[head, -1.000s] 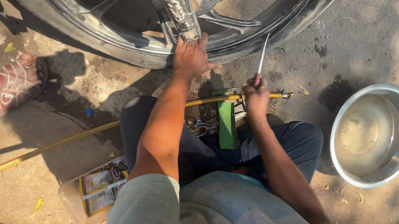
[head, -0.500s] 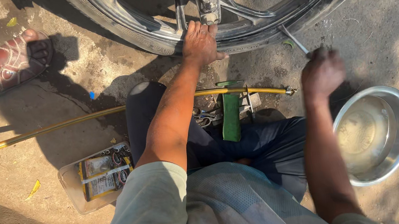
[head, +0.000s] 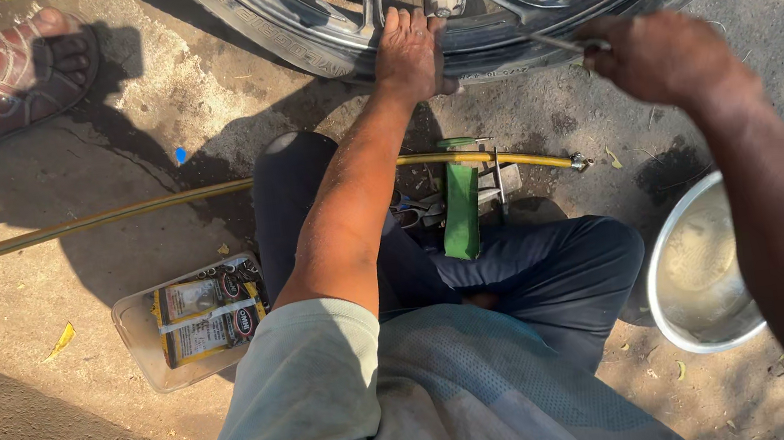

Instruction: The person sits on the ground beside a motorcycle front wheel and works on the tire, prying at the tire bead with a metal tool and manipulating the wheel by hand. A water basin and an air hose lie nearby as the person continues working around the rim.

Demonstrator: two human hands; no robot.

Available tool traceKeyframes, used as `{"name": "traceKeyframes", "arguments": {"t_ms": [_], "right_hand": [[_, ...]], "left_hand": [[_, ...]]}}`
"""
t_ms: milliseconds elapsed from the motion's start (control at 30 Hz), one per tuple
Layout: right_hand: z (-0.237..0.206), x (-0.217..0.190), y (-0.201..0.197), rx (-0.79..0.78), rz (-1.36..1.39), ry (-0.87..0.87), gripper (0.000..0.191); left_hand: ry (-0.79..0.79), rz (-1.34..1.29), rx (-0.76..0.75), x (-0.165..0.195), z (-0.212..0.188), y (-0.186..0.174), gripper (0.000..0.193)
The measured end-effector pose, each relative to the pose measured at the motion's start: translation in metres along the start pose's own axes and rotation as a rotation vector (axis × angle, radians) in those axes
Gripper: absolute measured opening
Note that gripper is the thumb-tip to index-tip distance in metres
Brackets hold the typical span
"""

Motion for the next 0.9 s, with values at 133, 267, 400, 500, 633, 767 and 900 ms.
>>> {"name": "traceKeyframes", "arguments": {"t_ms": [133, 267, 400, 500, 633, 767, 900], "right_hand": [[0.033, -0.049, -0.062, -0.085, -0.186, -0.079, 0.037], [0.05, -0.068, -0.066, -0.242, -0.305, 0.04, 0.032], [0.075, -0.076, -0.06, -0.168, -0.28, 0.051, 0.031], [0.093, -0.093, -0.047, -0.091, -0.362, -0.015, 0.029], [0.089, -0.123, -0.019, 0.046, -0.289, -0.032, 0.029], [0.051, -0.134, 0.018, 0.111, -0.203, -0.017, 0.019], [-0.007, -0.122, 0.032, 0.545, -0.18, 0.11, 0.014]], "left_hand": [[-0.011, 0.003, -0.202, 0.002, 0.011, 0.002, 0.125], [0.006, -0.067, -0.357, -0.001, 0.013, -0.002, 0.113], [0.03, -0.113, -0.398, -0.004, 0.017, -0.007, 0.097], [0.079, -0.122, -0.38, -0.004, 0.022, -0.002, 0.087], [0.135, -0.187, -0.22, -0.002, 0.026, 0.009, 0.084], [0.111, -0.296, -0.196, -0.004, 0.031, 0.027, 0.068], [0.062, -0.176, -0.163, -0.004, 0.038, 0.03, 0.093]]}}
Point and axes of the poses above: each hand's wrist, its own z-axis towards the middle knuckle, its own y-axis out of the palm, x = y × z, the point moved 10 cm from there along z, towards the middle knuckle, and after that the axes turned 9 degrees about z, right-handed, at the moved point
